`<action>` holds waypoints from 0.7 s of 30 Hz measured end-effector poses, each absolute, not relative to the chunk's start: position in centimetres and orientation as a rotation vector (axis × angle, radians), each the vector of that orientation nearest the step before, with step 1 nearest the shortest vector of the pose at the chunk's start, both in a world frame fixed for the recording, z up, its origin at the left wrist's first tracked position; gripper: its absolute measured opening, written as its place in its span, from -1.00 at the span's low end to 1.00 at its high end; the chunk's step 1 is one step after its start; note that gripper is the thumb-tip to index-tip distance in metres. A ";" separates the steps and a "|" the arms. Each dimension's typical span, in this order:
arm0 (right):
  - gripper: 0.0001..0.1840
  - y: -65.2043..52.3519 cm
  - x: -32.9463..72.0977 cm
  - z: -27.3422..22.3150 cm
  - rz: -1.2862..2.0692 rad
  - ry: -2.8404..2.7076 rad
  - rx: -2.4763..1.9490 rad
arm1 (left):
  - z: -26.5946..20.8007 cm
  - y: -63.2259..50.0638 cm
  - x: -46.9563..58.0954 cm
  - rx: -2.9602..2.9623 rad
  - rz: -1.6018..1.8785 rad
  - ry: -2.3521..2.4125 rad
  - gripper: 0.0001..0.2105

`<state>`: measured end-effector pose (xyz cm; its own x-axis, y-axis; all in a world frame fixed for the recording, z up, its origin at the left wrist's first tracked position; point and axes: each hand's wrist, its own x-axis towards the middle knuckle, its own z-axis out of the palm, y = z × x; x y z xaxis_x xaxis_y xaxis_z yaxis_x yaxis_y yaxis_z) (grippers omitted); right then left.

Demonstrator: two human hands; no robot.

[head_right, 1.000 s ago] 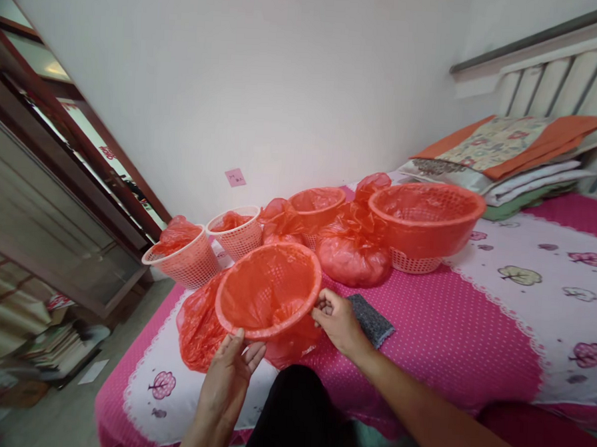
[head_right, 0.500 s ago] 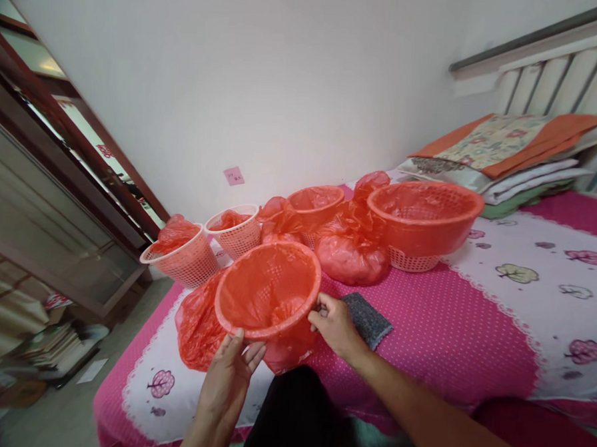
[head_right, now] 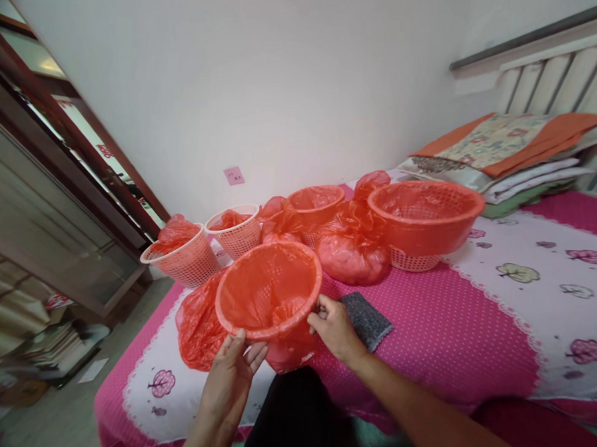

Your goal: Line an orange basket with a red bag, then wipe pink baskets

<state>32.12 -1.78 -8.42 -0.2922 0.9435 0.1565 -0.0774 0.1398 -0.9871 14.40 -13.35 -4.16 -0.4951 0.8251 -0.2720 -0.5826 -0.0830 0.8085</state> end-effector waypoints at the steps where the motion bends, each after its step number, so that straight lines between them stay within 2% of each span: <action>1: -0.86 -1.8 32.1 -8.4 1.334 -1.451 -0.897 | -4.1 -13.3 14.4 0.316 1.762 1.148 -0.62; 9: -0.86 -1.9 31.9 -9.0 1.313 -1.452 -0.869 | -5.2 -13.1 14.1 0.314 1.789 1.130 -0.60; 16: -0.74 -2.2 31.2 -10.4 1.293 -1.463 -0.773 | -4.6 -13.2 14.3 0.332 1.758 1.138 -0.59; 21: -0.74 -2.7 30.9 -10.3 1.192 -1.500 -0.798 | -4.4 -13.1 14.3 0.329 1.761 1.145 -0.60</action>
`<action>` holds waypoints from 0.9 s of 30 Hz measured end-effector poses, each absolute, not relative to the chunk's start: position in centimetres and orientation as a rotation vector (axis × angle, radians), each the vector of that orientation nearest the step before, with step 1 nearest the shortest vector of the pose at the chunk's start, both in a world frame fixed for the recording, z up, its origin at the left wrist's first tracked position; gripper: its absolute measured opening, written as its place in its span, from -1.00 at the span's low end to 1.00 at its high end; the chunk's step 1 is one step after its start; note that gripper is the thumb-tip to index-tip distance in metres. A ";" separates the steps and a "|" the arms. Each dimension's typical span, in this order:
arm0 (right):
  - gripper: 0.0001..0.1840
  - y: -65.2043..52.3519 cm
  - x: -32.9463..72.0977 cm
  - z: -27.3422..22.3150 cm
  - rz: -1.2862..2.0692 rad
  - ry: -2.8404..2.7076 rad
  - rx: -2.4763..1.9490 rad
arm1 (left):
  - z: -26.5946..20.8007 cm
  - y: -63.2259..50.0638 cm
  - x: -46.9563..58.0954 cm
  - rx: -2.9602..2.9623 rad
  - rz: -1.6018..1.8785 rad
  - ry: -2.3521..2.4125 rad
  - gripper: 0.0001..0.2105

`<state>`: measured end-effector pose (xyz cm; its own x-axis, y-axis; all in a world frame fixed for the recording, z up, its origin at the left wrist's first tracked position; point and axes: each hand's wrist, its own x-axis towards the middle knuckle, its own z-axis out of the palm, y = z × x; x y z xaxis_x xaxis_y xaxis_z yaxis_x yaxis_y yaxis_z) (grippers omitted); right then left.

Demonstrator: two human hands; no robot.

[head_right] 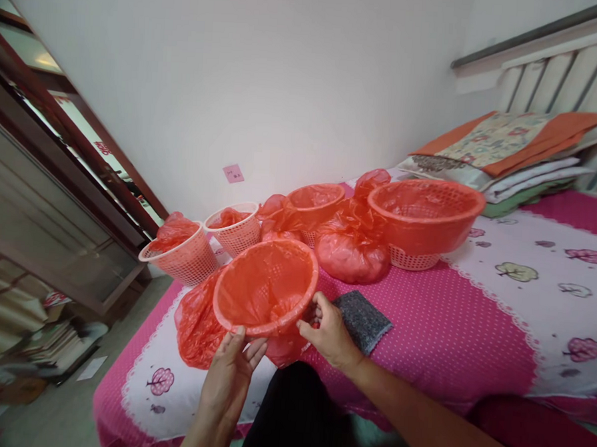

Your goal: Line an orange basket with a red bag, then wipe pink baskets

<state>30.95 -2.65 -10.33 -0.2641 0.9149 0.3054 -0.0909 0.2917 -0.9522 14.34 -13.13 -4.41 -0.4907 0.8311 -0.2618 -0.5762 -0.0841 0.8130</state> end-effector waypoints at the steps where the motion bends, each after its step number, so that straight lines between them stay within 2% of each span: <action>1: -0.72 -2.8 30.9 -10.2 1.173 -1.510 -0.800 | -4.4 -13.1 14.3 0.329 1.761 1.146 -0.60; 8: -0.52 -3.3 30.6 -10.3 1.054 -1.562 -0.868 | -4.3 -12.9 14.6 0.328 1.771 1.134 -0.58; 14: -0.89 -3.1 30.2 -10.8 0.821 -1.565 -0.849 | -4.9 -13.0 14.6 0.339 1.771 1.138 -0.55; 17: -0.96 -3.2 30.4 -10.4 0.816 -1.578 -0.810 | -5.2 -13.0 14.6 0.348 1.769 1.131 -0.52; 23: -0.90 -4.0 30.8 -9.9 0.855 -1.629 -0.761 | -4.8 -13.0 14.7 0.355 1.765 1.132 -0.47; 27: -0.63 -4.1 30.3 -10.5 0.873 -1.588 -0.806 | -4.7 -12.9 14.8 0.347 1.766 1.126 -0.46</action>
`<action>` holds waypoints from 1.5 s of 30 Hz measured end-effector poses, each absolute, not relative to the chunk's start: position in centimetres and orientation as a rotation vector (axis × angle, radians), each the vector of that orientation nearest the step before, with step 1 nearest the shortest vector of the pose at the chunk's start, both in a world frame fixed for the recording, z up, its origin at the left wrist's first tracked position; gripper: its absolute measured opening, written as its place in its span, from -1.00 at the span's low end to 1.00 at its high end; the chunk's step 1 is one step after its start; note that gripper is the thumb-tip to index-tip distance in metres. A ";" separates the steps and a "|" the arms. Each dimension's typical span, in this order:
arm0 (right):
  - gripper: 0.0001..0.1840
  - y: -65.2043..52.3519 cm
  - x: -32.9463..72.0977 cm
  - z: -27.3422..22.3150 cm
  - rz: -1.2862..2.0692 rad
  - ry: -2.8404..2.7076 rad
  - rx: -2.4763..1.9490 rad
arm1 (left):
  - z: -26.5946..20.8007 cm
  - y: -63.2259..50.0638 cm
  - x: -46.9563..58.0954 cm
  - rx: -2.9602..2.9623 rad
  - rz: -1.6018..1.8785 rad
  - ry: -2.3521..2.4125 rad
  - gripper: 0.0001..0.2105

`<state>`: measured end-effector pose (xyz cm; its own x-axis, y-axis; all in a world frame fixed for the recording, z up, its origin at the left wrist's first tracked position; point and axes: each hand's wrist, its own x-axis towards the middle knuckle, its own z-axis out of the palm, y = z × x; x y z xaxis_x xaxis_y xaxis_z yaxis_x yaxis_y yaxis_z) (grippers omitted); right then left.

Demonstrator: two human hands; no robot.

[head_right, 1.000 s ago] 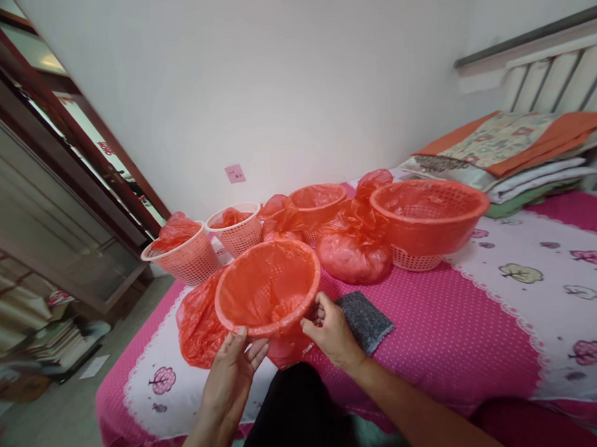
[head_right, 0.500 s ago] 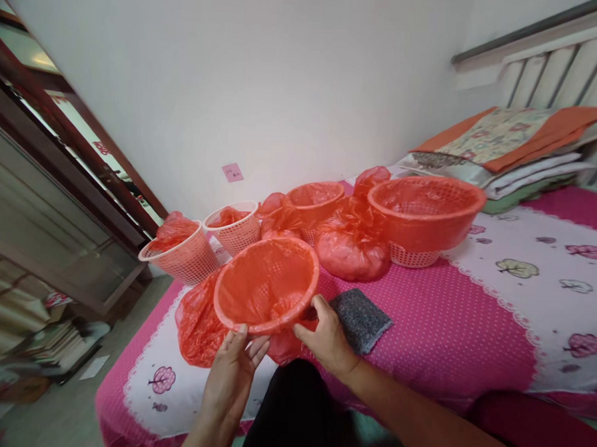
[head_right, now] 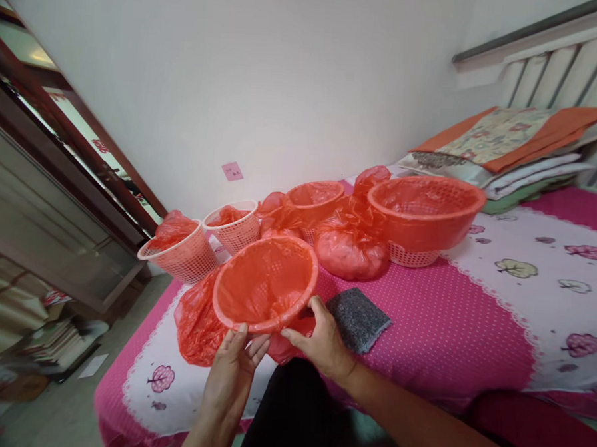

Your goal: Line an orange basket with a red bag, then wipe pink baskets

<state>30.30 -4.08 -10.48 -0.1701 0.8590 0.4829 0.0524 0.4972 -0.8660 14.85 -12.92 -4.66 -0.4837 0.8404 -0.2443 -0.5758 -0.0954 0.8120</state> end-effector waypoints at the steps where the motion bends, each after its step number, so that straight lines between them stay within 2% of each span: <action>1: -0.63 -4.0 30.1 -10.7 0.859 -1.569 -0.822 | -4.7 -12.9 14.9 0.346 1.768 1.125 -0.46; 5: -0.82 -3.5 29.7 -11.1 0.811 -1.539 -0.835 | -5.0 -12.9 15.0 0.331 1.776 1.137 -0.45; 23: -0.75 -3.5 30.0 -10.6 0.806 -1.574 -0.775 | -4.5 -13.0 15.2 0.325 1.769 1.144 -0.64; 30: -0.96 -3.2 30.6 -10.6 0.862 -1.551 -0.828 | -4.4 -13.1 15.1 0.311 1.758 1.139 -0.65; 38: -0.86 -2.5 30.5 -10.9 1.032 -1.447 -0.888 | -4.4 -13.2 15.0 0.354 1.721 1.131 -0.59; 45: -0.85 -2.4 30.6 -10.7 0.927 -1.461 -0.858 | -4.3 -13.1 15.1 0.331 1.738 1.141 -0.62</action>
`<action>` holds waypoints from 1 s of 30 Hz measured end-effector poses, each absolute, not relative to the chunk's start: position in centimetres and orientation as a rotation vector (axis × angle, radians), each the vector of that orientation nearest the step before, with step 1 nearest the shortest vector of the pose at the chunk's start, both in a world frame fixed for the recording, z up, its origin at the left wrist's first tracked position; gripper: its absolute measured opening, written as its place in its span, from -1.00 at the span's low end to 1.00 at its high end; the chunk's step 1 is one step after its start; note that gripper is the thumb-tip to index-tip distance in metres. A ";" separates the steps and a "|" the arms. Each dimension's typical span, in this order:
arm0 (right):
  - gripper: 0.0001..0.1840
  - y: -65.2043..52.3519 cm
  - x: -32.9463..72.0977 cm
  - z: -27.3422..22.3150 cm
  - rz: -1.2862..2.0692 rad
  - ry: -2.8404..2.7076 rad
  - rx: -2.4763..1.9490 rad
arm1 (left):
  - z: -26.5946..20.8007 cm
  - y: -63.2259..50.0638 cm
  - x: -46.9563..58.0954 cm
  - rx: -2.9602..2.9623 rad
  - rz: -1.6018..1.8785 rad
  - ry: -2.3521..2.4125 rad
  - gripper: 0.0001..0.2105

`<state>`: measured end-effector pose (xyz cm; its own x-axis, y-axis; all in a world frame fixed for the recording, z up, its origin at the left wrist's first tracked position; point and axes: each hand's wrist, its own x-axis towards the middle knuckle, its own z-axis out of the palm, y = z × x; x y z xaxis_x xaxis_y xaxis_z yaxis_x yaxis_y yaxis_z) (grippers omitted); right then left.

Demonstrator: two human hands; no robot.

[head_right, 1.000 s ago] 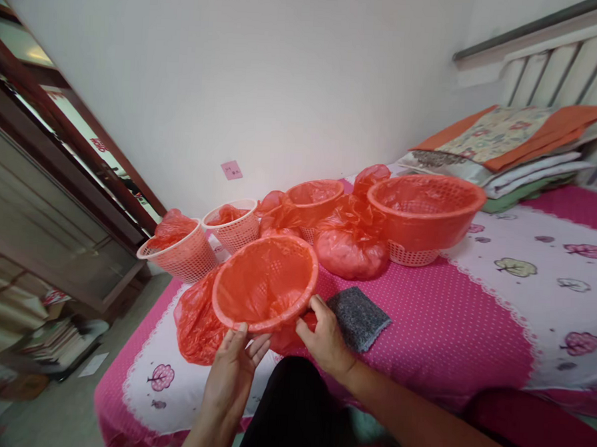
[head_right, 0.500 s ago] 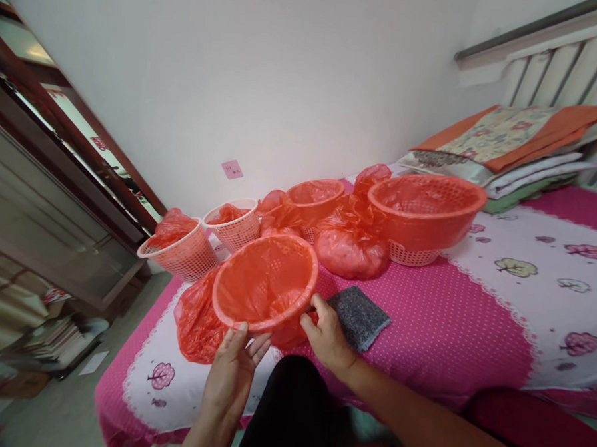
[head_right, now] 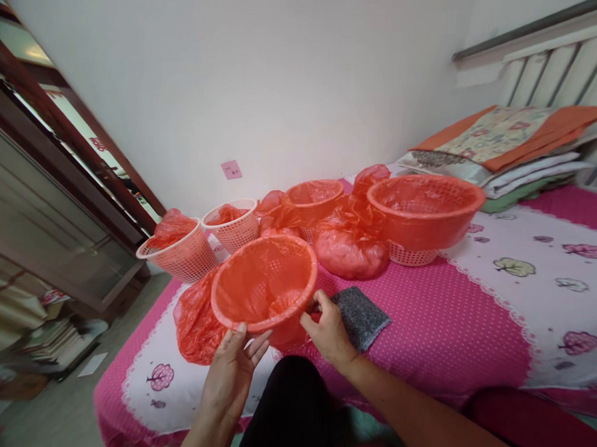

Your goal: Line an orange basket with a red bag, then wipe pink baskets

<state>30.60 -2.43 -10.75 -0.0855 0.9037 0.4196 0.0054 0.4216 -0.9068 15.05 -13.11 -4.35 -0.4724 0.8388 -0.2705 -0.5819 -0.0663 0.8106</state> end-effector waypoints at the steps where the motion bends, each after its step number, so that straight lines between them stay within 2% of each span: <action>1: -0.83 -2.4 30.6 -10.7 0.906 -1.449 -0.865 | -4.3 -13.1 15.1 0.329 1.740 1.143 -0.63; 10: -0.82 -2.5 30.8 -10.2 1.059 -1.390 -0.811 | -4.4 -13.4 15.1 0.360 1.725 1.139 -0.61; 30: -0.55 -1.8 31.8 -9.6 1.595 -1.022 -0.782 | -4.4 -13.4 15.2 0.376 1.707 1.174 -0.57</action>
